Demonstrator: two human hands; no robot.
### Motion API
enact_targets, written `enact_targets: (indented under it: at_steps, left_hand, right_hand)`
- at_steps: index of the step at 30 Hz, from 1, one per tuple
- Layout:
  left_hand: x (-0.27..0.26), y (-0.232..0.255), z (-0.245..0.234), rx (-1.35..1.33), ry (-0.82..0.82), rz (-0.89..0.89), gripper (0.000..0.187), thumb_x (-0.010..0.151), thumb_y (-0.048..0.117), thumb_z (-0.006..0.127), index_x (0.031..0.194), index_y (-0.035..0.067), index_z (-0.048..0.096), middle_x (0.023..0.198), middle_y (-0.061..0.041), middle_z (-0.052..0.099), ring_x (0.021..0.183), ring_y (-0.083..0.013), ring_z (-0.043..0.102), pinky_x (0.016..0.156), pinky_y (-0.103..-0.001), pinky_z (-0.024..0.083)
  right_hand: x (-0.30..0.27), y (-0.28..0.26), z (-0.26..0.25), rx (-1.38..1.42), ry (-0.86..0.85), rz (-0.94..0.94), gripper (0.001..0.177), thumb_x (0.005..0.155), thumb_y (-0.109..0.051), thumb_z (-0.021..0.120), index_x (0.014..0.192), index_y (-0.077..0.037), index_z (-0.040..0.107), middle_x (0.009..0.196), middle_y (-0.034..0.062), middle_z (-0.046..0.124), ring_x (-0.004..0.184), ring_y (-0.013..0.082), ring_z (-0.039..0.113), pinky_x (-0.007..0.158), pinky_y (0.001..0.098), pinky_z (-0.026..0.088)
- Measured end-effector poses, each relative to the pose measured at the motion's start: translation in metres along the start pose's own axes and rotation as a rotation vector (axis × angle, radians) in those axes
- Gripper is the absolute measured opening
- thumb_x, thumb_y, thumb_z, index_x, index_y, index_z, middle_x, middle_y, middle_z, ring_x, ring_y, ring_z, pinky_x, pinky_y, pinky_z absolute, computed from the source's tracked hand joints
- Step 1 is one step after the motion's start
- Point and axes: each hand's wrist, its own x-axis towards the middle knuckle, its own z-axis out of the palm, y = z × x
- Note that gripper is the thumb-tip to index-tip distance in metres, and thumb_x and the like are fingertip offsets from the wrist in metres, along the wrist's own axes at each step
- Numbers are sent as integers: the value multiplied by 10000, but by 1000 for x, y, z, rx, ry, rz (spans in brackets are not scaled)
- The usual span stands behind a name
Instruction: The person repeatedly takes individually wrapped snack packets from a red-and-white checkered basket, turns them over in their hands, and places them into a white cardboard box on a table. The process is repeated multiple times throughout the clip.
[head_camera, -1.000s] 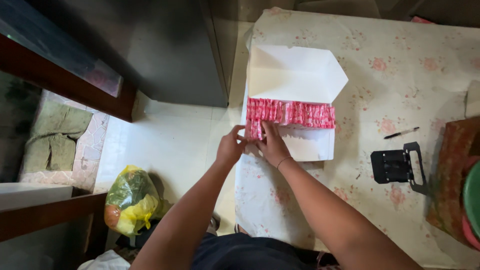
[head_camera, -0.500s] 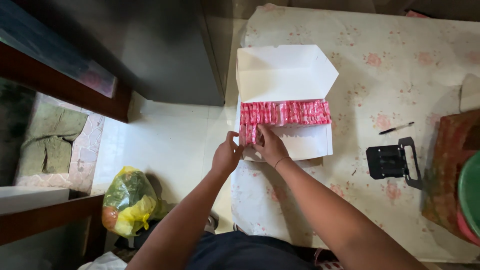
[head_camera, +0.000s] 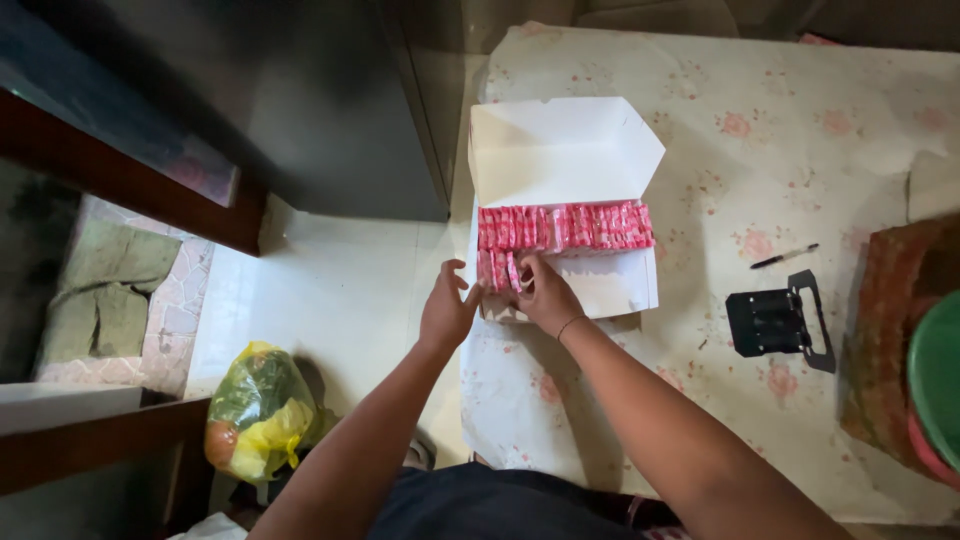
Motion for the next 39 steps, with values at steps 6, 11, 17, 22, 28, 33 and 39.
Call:
enact_targets:
  at_steps: [6,11,17,22,28,33,39]
  left_hand:
    - [-14,1,-13,-13,-19,-22,531,915,314,735,1318,95,468,997,-128,649,831,-332,658,729,-446,516]
    - [-26,2,-9,-85,46,136,357,911,243,707,1174,62,549,981,-121,649,786,-306,640,706,-414,522]
    - [-30,-8,35,-360,-154,172,230,1073,227,582,991,17,627,907,-132,622,818,-232,572,775,-352,481]
    - [-54,-1,59,-1033,-490,212,230,1054,222,514,1180,34,552,1178,-85,613,1050,-170,566,909,-326,498]
    - [-112,14,13,-1352,-836,239,720,972,563,468,1572,210,284,1551,-167,438,1343,-345,519,1059,-498,468]
    - [-165,-24,-18,-1469,-926,-223,922,931,790,254,1561,117,288,1572,-181,424,1380,-354,458,1088,-504,392]
    - [-260,-18,-94,-1357,-1222,-89,956,1016,716,259,1615,-29,241,1644,-140,353,1502,-228,361,1227,-364,290]
  right_hand:
    - [-9,-2,1,-77,69,52,484,792,-294,891,1064,-101,540,985,107,659,809,243,683,717,373,566]
    - [-30,-26,-3,-147,153,6,403,738,-93,765,1072,-79,539,1069,131,627,953,331,627,850,433,514]
    - [-74,-70,-12,-140,336,-261,461,723,47,604,1168,-66,558,1226,162,568,1249,375,498,1100,476,401]
    - [-114,-142,-15,3,460,-338,363,973,-126,603,1323,-54,536,1366,165,536,1357,353,481,1182,440,389]
    - [-166,-207,32,165,422,-414,750,1097,-535,384,1598,19,311,1674,233,316,1592,388,272,1309,455,195]
    - [-222,-214,72,-53,284,-367,867,1005,-626,422,1611,-15,313,1653,172,374,1572,353,302,1292,536,90]
    - [-284,-225,123,22,563,83,814,1051,-637,355,1641,-77,320,1687,152,362,1624,359,247,1329,551,90]
